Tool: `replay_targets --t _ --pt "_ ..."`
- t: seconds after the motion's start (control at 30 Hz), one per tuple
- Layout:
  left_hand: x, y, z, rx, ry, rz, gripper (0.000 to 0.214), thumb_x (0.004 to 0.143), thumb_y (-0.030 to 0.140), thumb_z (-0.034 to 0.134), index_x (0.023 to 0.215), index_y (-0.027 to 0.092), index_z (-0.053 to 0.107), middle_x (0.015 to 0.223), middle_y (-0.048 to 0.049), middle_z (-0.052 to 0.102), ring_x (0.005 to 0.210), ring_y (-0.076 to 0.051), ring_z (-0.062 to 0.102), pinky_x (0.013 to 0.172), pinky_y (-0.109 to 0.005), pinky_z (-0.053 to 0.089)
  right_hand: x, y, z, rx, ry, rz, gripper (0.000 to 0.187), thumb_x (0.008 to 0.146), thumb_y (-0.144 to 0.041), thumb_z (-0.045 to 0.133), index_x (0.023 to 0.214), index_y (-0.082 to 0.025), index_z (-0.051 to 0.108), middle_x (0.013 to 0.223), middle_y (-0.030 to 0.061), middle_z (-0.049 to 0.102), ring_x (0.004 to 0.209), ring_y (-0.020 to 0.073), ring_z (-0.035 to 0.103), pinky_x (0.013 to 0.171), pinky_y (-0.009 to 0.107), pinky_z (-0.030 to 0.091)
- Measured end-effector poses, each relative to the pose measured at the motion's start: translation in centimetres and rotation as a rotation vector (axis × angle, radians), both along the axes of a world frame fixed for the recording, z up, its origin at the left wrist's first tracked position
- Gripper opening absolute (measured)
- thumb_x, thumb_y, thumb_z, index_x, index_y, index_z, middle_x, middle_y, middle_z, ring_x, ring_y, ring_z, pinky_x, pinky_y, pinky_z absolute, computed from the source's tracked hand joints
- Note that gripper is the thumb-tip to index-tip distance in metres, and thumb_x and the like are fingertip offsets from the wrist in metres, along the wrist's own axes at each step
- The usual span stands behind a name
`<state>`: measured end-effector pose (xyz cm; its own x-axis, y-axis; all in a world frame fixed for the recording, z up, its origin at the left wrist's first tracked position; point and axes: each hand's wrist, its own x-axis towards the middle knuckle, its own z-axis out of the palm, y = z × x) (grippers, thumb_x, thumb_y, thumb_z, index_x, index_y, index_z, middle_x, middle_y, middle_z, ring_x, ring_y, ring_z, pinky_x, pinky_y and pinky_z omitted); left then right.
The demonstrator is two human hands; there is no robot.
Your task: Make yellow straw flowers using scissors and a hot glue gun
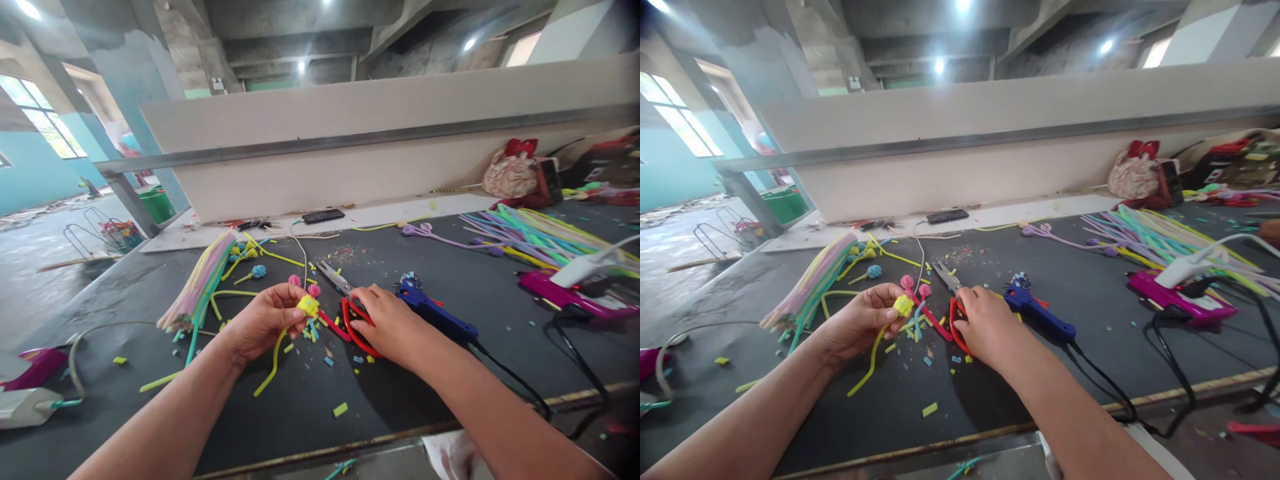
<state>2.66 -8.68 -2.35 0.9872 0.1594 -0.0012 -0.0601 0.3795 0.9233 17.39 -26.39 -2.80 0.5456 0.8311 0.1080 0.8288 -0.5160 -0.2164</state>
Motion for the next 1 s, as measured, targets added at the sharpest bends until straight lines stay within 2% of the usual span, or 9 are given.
replay_targets --t 0.13,0.23,0.4,0.6,0.7,0.8,0.93,1.0 --pt "0.1 -0.1 0.2 -0.014 0.004 0.048 0.022 0.065 0.019 0.075 0.081 0.014 0.061 0.061 0.0016 0.058 0.048 -0.005 0.050 0.042 -0.015 0.038 -0.3 0.2 0.3 -0.040 -0.118 -0.089 0.038 0.075 -0.012 0.047 0.112 -0.015 0.054 0.108 0.0153 0.055 0.100 0.0299 0.054 0.082 0.038 0.040" --pt "0.1 -0.1 0.4 -0.036 0.028 0.121 0.025 0.062 0.019 0.077 0.076 0.014 0.058 0.056 0.0037 0.055 0.042 -0.004 0.047 0.036 -0.012 0.031 -0.4 0.4 0.6 -0.119 -0.131 -0.156 0.040 0.074 -0.008 0.045 0.113 -0.014 0.051 0.098 0.0162 0.057 0.090 0.0295 0.058 0.074 0.036 0.040" --pt "0.1 0.1 0.5 -0.030 0.049 0.215 0.026 0.061 0.019 0.078 0.073 0.013 0.055 0.061 0.0020 0.059 0.037 -0.001 0.041 0.033 -0.011 0.021 -0.4 0.9 0.5 -0.155 -0.134 -0.200 0.047 0.069 -0.002 0.048 0.113 -0.016 0.048 0.091 0.0157 0.059 0.081 0.0284 0.059 0.063 0.031 0.037" --pt "0.3 -0.1 0.8 -0.064 0.025 0.181 0.026 0.069 0.030 0.073 0.081 0.011 0.059 0.069 -0.0007 0.057 0.044 0.000 0.037 0.038 -0.012 0.023 -1.4 0.9 0.2 -0.144 -0.087 -0.191 0.046 0.063 -0.003 0.053 0.106 -0.019 0.050 0.087 0.0146 0.062 0.080 0.0311 0.061 0.057 0.030 0.034" --pt "0.2 0.0 0.7 -0.062 0.016 0.168 0.023 0.074 0.031 0.069 0.079 0.011 0.059 0.065 0.0005 0.052 0.048 -0.002 0.037 0.041 -0.013 0.025 -1.5 0.7 0.6 -0.136 -0.055 -0.200 0.043 0.065 -0.006 0.052 0.106 -0.020 0.049 0.082 0.0121 0.063 0.075 0.0283 0.062 0.053 0.029 0.033" --pt "0.1 0.2 0.5 -0.077 0.017 0.185 0.020 0.072 0.026 0.071 0.079 0.012 0.058 0.062 0.0020 0.050 0.047 -0.001 0.037 0.041 -0.012 0.023 -0.6 0.3 1.4 -0.064 0.151 -0.227 0.042 0.069 -0.013 0.052 0.110 -0.021 0.047 0.069 0.0063 0.062 0.061 0.0222 0.061 0.047 0.027 0.033" --pt "0.0 0.4 0.5 -0.120 -0.007 0.203 0.019 0.071 0.023 0.072 0.080 0.012 0.058 0.063 0.0014 0.051 0.046 -0.001 0.037 0.041 -0.012 0.023 0.4 -0.5 2.5 0.200 0.731 -0.280 0.050 0.071 -0.028 0.061 0.117 -0.024 0.042 0.073 0.0022 0.062 0.052 0.0152 0.057 0.041 0.023 0.035" --pt "0.0 0.5 0.6 -0.153 -0.025 0.201 0.021 0.070 0.023 0.072 0.083 0.013 0.059 0.065 0.0011 0.052 0.046 -0.001 0.037 0.040 -0.012 0.023 0.3 -0.7 3.0 0.331 0.933 -0.271 0.059 0.070 -0.030 0.065 0.122 -0.026 0.039 0.077 0.0005 0.060 0.051 0.0124 0.056 0.040 0.021 0.036"
